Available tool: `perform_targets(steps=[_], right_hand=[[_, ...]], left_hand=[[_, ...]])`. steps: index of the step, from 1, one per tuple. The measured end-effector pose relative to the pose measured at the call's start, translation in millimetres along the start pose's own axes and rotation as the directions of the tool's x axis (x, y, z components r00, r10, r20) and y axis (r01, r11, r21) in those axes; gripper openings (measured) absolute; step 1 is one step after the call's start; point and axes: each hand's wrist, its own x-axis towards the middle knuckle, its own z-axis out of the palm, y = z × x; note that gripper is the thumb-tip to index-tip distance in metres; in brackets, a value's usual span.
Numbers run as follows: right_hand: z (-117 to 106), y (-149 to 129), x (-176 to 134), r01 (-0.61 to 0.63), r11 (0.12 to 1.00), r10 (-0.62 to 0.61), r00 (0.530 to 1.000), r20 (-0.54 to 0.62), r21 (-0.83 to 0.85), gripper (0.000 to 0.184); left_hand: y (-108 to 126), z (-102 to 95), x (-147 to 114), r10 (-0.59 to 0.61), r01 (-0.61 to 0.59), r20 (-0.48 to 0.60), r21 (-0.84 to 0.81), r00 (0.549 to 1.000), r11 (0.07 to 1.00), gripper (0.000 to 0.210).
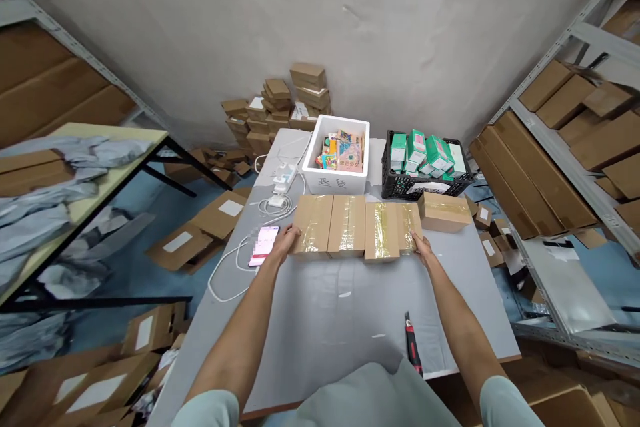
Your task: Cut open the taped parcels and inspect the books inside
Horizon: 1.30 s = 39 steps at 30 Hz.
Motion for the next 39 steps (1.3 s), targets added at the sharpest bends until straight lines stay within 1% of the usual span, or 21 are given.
perform_targets(steps=[2,4,6,7,9,11,13,15,16,18,19,21,22,24,26,28,30,32,35,37,39], right_hand=[[1,-11,7,0.050,0.994,-0.052,0.999,-0.017,-0.100,0.057],[-3,-19,11,0.112,0.968,-0.122,0.992,-0.031,-0.223,0.052],[-13,-26,13,0.177,0.916,-0.209,0.976,-0.053,-0.360,0.049],[-21,-30,15,0.207,0.880,-0.257,0.964,-0.063,-0.427,0.049],[-41,-39,22,0.258,0.798,-0.349,0.934,-0.069,-0.545,0.051],[-64,-51,34,0.291,0.714,-0.417,0.907,-0.053,-0.637,0.054],[-86,-61,50,0.297,0.644,-0.444,0.896,-0.028,-0.705,0.061],[-102,-64,64,0.278,0.595,-0.430,0.903,-0.007,-0.754,0.071],[-107,-62,69,0.267,0.577,-0.416,0.909,0.003,-0.772,0.077],[-110,-53,72,0.251,0.550,-0.393,0.919,0.018,-0.797,0.086],[-108,-46,71,0.250,0.541,-0.390,0.920,0.023,-0.803,0.090],[-103,-30,64,0.253,0.514,-0.405,0.914,0.028,-0.820,0.096],[-100,-22,60,0.255,0.493,-0.419,0.907,0.030,-0.832,0.098],[-97,-8,50,0.264,0.454,-0.452,0.891,0.035,-0.851,0.099],[-98,4,41,0.283,0.457,-0.476,0.879,0.037,-0.843,0.097],[-99,17,31,0.328,0.511,-0.503,0.864,0.033,-0.795,0.094],[-100,34,18,0.381,0.566,-0.540,0.841,0.020,-0.731,0.090],[-100,57,3,0.420,0.603,-0.566,0.825,0.008,-0.678,0.088],[-101,103,-21,0.442,0.644,-0.544,0.839,0.033,-0.625,0.087],[-107,134,-34,0.446,0.670,-0.514,0.856,0.063,-0.593,0.084],[-117,158,-43,0.423,0.708,-0.486,0.873,0.045,-0.566,0.080]], left_hand=[[12,5.6,9,0.009,-0.009,-0.010,0.016,1.000,1.000,0.052],[18,9.8,10,0.018,-0.017,-0.034,0.024,0.999,1.000,0.051],[15,12.5,1,0.024,-0.021,-0.069,0.042,0.997,0.999,0.055],[10,13.6,-8,0.022,-0.017,-0.089,0.052,0.996,0.999,0.059],[-6,16.6,-36,0.024,-0.015,-0.130,0.067,0.991,0.998,0.064],[-29,22.0,-74,-0.019,0.033,-0.151,0.091,0.988,0.995,0.067],[-55,30.8,-116,-0.094,0.112,-0.146,0.123,0.985,0.986,0.069],[-82,43.5,-159,-0.150,0.166,-0.108,0.165,0.983,0.972,0.064],[-95,51.3,-178,-0.166,0.179,-0.084,0.184,0.983,0.966,0.061],[-118,69.7,-210,-0.185,0.186,-0.029,0.217,0.982,0.958,0.054],[-128,80.2,-223,-0.183,0.170,0.034,0.235,0.982,0.957,0.051],[-138,103.2,-244,-0.173,0.135,0.149,0.234,0.974,0.963,0.049],[-139,115.4,-252,-0.166,0.122,0.186,0.228,0.968,0.966,0.049],[-131,140.1,-264,-0.137,0.082,0.265,0.208,0.954,0.975,0.050],[-112,163.7,-272,-0.095,0.028,0.357,0.190,0.929,0.981,0.057],[-87,185.4,-277,-0.058,-0.023,0.440,0.177,0.896,0.984,0.067],[-63,204.6,-280,-0.013,-0.064,0.476,0.145,0.879,0.987,0.071],[-43,221.4,-283,0.034,-0.100,0.509,0.102,0.860,0.990,0.071],[-26,241.2,-287,0.078,-0.131,0.534,0.062,0.842,0.989,0.073],[-23,250.5,-292,0.088,-0.137,0.547,0.049,0.833,0.989,0.073],[-22,257.5,-296,0.087,-0.129,0.560,0.035,0.824,0.991,0.073]])
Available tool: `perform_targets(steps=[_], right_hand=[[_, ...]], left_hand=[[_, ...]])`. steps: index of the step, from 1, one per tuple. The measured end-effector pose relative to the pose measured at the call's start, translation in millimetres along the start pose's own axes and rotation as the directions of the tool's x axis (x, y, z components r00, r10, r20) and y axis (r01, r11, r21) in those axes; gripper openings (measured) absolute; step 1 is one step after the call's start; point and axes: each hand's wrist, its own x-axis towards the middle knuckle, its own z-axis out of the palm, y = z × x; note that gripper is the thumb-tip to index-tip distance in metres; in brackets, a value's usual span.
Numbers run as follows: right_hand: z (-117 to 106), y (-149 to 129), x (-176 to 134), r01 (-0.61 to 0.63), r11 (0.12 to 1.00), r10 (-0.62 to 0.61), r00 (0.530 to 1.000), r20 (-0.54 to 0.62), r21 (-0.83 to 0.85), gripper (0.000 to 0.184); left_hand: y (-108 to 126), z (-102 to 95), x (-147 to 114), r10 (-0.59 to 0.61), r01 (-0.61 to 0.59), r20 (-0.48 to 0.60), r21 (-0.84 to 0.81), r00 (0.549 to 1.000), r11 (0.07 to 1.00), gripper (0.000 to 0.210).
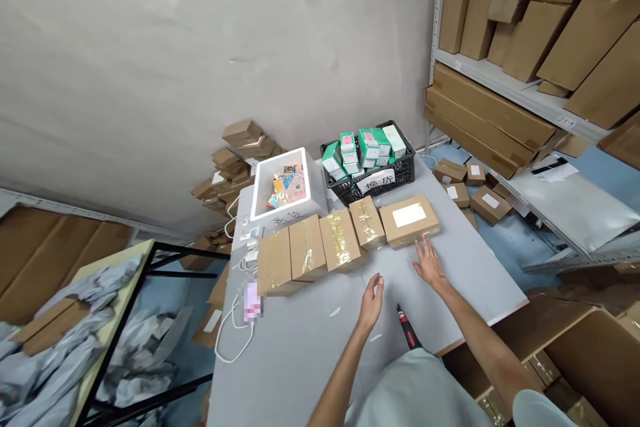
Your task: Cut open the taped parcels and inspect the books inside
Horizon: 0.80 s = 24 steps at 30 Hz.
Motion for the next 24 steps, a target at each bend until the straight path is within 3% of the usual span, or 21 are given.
perform_targets(steps=[3,6,10,14,19,24], right_hand=[[-12,22,-7,-0.119,0.991,0.125,0.987,-0.101,0.063,0.078],[-37,30,11,-0.202,0.954,0.250,0.944,-0.216,0.222,0.087],[-72,25,43,-0.209,0.859,0.314,0.936,-0.160,0.468,0.092],[-89,18,49,-0.226,0.831,0.332,0.935,-0.125,0.509,0.093],[-99,21,4,-0.274,0.812,0.389,0.912,-0.129,0.515,0.102],[-115,6,-76,-0.118,0.801,0.339,0.897,-0.282,0.587,0.098]], left_hand=[[7,8.5,6,-0.008,0.008,0.017,-0.027,1.000,1.000,0.080],[27,14.6,26,-0.023,0.025,0.035,-0.050,0.999,0.998,0.088],[71,26.8,66,-0.081,0.092,0.102,-0.103,0.991,0.990,0.092],[98,42.9,84,-0.126,0.149,0.146,-0.160,0.981,0.976,0.092],[77,52.6,47,-0.120,0.139,0.108,-0.190,0.987,0.972,0.094],[37,40.4,-22,-0.046,0.061,0.066,-0.257,0.997,0.964,0.081]])
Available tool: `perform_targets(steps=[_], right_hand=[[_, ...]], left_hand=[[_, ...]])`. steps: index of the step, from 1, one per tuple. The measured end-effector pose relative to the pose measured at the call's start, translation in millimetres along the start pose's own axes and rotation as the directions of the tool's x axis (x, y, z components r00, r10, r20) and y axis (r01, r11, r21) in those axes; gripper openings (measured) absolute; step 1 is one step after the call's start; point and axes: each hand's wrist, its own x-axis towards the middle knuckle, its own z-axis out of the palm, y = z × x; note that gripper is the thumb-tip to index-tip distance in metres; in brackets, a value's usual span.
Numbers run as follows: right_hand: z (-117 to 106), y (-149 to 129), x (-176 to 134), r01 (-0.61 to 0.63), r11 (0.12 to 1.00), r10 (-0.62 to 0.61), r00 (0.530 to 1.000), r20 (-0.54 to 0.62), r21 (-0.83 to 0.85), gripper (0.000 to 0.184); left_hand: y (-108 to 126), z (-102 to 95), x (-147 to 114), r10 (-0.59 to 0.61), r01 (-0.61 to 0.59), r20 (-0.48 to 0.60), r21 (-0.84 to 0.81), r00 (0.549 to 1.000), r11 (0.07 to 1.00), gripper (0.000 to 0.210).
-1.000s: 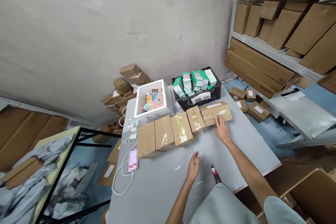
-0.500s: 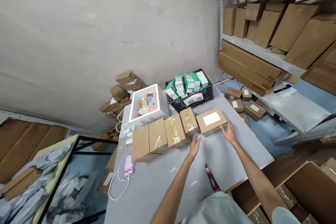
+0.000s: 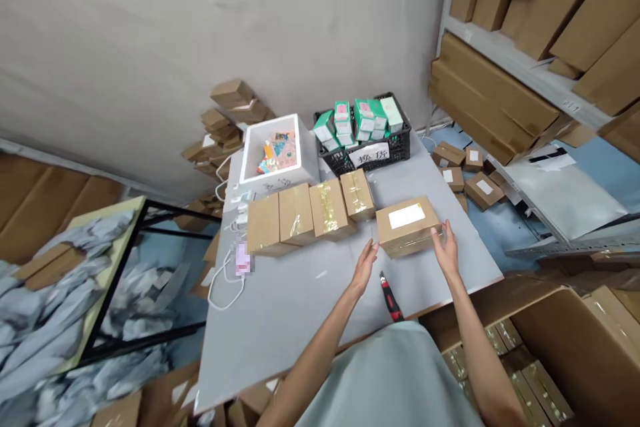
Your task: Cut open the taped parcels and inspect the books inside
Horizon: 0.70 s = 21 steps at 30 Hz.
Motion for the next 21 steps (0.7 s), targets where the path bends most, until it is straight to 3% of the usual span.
perform_targets(steps=[3,7,13,17,21], right_hand=[[-9,-22,-44,0.064,0.996,-0.066,0.997,0.030,0.070,0.087],[1,-56,-91,0.110,0.983,-0.134,0.977,0.165,0.149,0.076],[54,-88,-158,0.028,0.958,-0.157,0.882,0.444,0.284,0.073],[99,-87,-201,-0.054,0.974,-0.079,0.831,0.550,0.221,0.085],[130,-82,-233,-0.137,0.982,0.029,0.797,0.603,0.134,0.102]], left_hand=[[-13,-24.4,-39,0.067,-0.069,-0.055,-0.042,0.996,0.997,0.083],[-24,-72.0,-85,0.129,-0.142,-0.181,-0.058,0.975,0.988,0.080],[-48,-149.0,-137,0.151,-0.201,-0.340,-0.117,0.928,0.972,0.078],[-69,-196.7,-157,0.138,-0.218,-0.435,-0.141,0.890,0.966,0.080],[-84,-239.5,-173,0.155,-0.254,-0.465,-0.156,0.872,0.955,0.074]])
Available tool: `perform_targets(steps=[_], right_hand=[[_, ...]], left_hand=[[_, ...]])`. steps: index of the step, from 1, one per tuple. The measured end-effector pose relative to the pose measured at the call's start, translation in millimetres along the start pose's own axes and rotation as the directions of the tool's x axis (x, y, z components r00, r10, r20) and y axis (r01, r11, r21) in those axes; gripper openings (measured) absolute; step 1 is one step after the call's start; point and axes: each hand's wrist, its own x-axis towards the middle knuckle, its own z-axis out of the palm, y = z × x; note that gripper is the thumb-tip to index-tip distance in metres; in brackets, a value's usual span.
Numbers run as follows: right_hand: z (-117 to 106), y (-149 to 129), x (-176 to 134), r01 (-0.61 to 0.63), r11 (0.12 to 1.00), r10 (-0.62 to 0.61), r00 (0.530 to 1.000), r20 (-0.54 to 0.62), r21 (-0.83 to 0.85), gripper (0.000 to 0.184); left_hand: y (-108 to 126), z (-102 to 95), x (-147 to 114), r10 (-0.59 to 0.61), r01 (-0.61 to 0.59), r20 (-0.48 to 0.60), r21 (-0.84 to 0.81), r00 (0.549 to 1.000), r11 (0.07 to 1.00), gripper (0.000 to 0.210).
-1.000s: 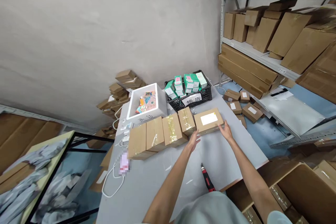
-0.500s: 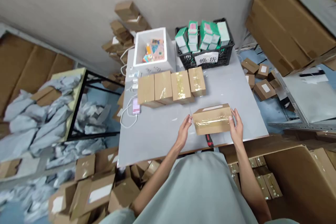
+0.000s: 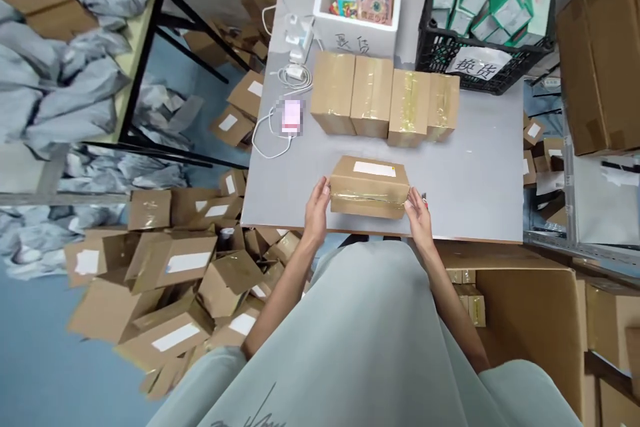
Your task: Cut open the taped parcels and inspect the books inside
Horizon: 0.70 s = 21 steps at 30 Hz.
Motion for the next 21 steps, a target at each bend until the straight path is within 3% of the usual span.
perform_targets(steps=[4,8,11,14,17,21], right_hand=[[26,3,1,-0.009,0.999,0.009,1.000,0.000,-0.044,0.106],[44,10,25,0.017,0.988,-0.019,1.000,-0.010,-0.155,0.103],[53,22,50,-0.006,0.961,0.004,1.000,-0.009,-0.275,0.099],[60,36,64,0.087,0.922,-0.082,0.996,0.030,-0.377,0.095],[67,50,63,0.192,0.887,-0.180,0.981,0.068,-0.421,0.093],[73,62,54,0.191,0.874,-0.197,0.980,0.035,-0.446,0.090]], left_hand=[[-7,-35.8,11,-0.020,0.021,0.025,-0.036,0.999,0.999,0.068],[-30,-55.6,33,-0.033,0.032,0.065,0.013,0.997,0.999,0.064],[-52,-57.5,50,0.014,-0.019,0.043,0.115,0.999,0.993,0.061],[-72,-52.4,59,0.120,-0.131,0.071,0.180,0.990,0.975,0.075],[-88,-46.8,62,0.220,-0.242,0.134,0.180,0.966,0.953,0.087],[-99,-43.1,59,0.275,-0.299,0.134,0.213,0.952,0.930,0.084]])
